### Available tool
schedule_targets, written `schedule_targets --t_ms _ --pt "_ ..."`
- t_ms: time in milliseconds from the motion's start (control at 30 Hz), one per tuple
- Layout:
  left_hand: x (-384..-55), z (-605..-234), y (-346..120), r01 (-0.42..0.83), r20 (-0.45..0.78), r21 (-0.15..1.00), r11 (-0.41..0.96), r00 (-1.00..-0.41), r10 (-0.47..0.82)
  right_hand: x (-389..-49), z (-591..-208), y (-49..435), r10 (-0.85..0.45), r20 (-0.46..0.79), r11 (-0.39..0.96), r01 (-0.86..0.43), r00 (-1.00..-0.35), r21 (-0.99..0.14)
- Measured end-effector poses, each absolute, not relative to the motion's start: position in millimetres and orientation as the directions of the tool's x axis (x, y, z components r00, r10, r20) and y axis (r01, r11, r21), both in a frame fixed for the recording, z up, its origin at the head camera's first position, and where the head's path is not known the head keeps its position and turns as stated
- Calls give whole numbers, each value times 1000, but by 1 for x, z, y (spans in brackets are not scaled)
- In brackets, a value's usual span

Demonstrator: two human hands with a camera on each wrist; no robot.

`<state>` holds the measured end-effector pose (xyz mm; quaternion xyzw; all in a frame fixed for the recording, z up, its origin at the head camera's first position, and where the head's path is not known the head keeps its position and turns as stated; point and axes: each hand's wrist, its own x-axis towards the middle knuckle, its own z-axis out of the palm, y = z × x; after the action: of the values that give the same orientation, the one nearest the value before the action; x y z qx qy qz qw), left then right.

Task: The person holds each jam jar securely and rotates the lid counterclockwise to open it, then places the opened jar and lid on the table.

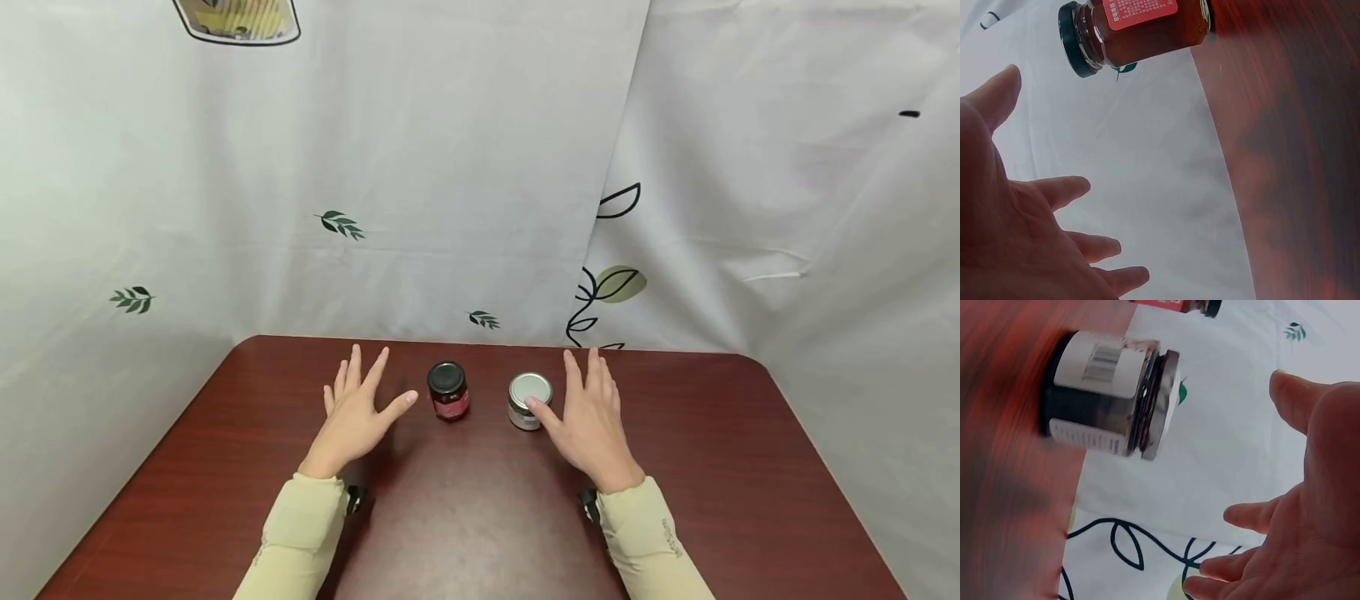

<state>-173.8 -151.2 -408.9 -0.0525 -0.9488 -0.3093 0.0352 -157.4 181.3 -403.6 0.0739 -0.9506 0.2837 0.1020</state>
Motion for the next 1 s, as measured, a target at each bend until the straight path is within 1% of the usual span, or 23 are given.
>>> schedule_targets --t_ms 333,633,1000 --pt "-176 -409 -149 125 96 579 806 -992 85 -161 -401 163 -89 240 793 -214 -967 -570" --pt "-176 -411 -147 138 99 572 809 -990 98 -167 -401 145 -102 227 777 -220 -968 -589" --pt "-176 -418 -140 143 77 589 795 -990 121 -170 -401 135 -122 216 767 -230 -969 -599"
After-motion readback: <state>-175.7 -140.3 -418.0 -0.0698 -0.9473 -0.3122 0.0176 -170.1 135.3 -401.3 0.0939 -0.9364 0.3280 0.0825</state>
